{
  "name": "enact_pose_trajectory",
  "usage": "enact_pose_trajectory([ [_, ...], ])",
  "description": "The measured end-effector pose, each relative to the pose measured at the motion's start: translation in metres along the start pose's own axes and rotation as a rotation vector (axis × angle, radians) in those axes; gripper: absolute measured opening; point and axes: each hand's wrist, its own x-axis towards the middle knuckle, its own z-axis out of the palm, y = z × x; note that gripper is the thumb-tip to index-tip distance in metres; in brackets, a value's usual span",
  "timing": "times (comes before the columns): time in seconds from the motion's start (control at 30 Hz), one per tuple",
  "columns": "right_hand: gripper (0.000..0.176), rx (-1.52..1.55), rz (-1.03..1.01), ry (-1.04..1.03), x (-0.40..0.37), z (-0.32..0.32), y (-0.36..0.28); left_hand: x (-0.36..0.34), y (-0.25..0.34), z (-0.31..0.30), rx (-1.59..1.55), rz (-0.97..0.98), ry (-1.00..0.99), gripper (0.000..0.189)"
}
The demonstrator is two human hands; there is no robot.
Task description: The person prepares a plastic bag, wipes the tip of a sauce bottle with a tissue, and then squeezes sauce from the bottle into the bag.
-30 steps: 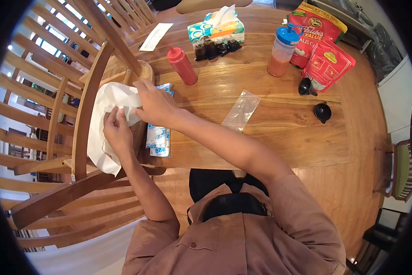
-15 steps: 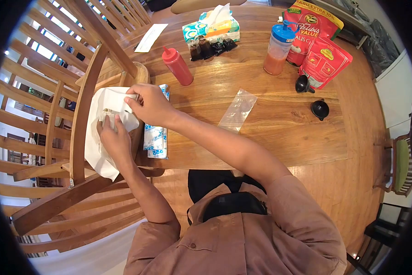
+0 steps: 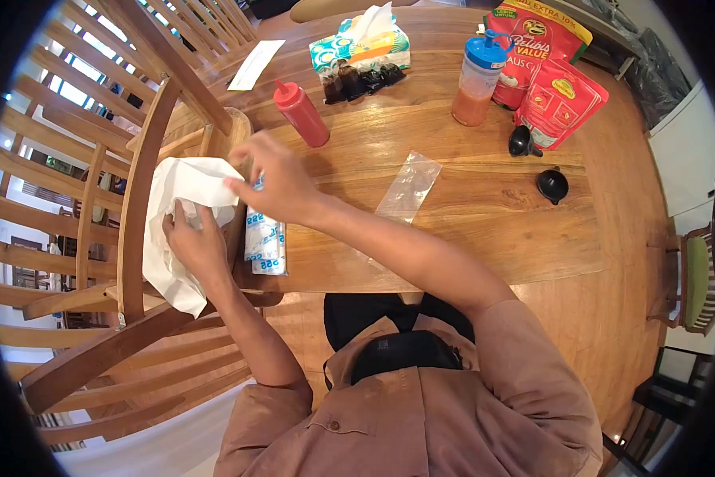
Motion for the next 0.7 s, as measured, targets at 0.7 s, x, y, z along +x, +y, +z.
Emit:
enact_pose_trajectory([
  [0.7, 0.028, 0.416, 0.186, -0.357, 0.032, -0.063, 0.023, 0.038, 0.094, 0.049, -1.812, -0.171, -0.621, 0.042],
])
